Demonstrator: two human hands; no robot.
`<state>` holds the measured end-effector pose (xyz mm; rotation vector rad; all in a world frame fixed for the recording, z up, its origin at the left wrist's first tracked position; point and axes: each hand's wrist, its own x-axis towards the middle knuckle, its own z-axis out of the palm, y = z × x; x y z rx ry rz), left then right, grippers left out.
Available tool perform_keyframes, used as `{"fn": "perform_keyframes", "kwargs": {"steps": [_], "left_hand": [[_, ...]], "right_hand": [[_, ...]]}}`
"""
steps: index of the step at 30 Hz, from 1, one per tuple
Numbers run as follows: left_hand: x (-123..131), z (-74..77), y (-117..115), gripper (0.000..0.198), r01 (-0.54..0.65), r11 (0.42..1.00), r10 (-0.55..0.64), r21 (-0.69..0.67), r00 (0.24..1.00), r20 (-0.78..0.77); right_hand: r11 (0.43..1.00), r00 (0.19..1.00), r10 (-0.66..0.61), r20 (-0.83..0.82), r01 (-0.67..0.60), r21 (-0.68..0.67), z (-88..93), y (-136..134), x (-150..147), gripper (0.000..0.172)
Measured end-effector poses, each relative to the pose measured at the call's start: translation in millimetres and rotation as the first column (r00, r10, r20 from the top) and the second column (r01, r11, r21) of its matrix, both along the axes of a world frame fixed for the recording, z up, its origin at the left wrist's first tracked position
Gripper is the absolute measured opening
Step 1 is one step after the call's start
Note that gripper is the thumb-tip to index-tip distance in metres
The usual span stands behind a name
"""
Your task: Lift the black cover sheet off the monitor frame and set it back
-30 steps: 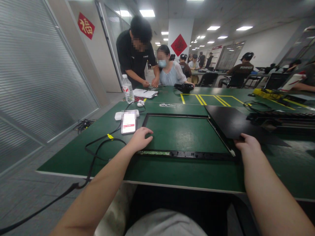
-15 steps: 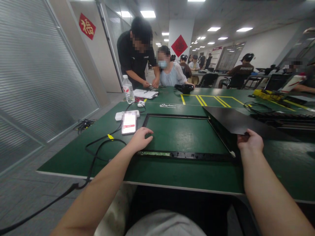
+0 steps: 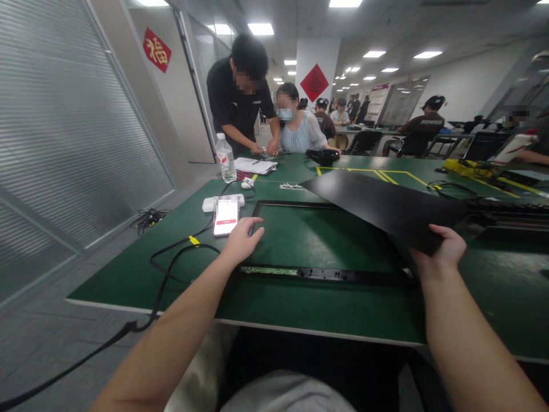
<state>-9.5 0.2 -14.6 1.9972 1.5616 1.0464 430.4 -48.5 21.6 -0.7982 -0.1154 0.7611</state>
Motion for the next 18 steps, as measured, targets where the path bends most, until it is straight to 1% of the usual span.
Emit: {"fn": "perform_keyframes", "kwargs": {"steps": [2,4,6,8,10,12,13,15,18], "left_hand": [[0.0,-0.5,2.9,0.037,-0.049,0.999,0.049,-0.005,0.992,0.112],[0.4,-0.3,5.3,0.039,-0.087,0.996,0.091,-0.028,0.964,0.251],[1.4,1.3,6.3,0.039,-0.103,0.992,0.124,-0.075,0.911,0.393],[3.1,4.2,5.7,0.039,-0.092,0.983,0.164,-0.159,0.828,0.536],[5.2,7.9,3.8,0.038,-0.035,0.967,0.2,-0.253,0.718,0.667],[7.1,11.5,1.5,0.034,0.066,0.944,0.216,-0.322,0.615,0.759],[7.7,13.1,0.4,0.032,0.115,0.932,0.219,-0.344,0.578,0.786],[7.5,15.8,-1.2,0.028,0.176,0.909,0.234,-0.379,0.535,0.811],[3.6,18.4,-1.8,0.033,0.209,0.881,0.261,-0.424,0.532,0.805]], "right_hand": [[0.999,0.999,0.032,0.008,-0.032,-0.012,0.3,-2.3,-0.2,0.024],[0.997,0.997,0.074,0.015,-0.074,-0.006,-0.7,-2.9,1.8,0.027],[0.993,0.993,0.116,0.016,-0.116,-0.002,-2.2,-2.6,4.3,0.03],[0.988,0.988,0.153,0.015,-0.153,-0.012,-3.5,-2.8,6.4,0.033],[0.985,0.986,0.169,0.011,-0.168,-0.047,-4.3,-3.9,7.9,0.035],[0.974,0.98,0.198,0.004,-0.196,-0.115,-5.3,-5.4,9.8,0.036],[0.964,0.975,0.22,-0.001,-0.218,-0.153,-6.0,-5.8,11.0,0.036],[0.942,0.963,0.269,-0.006,-0.264,-0.206,-7.8,-5.4,13.8,0.036],[0.931,0.962,0.273,-0.002,-0.265,-0.251,-10.1,-2.1,16.8,0.031]]}}
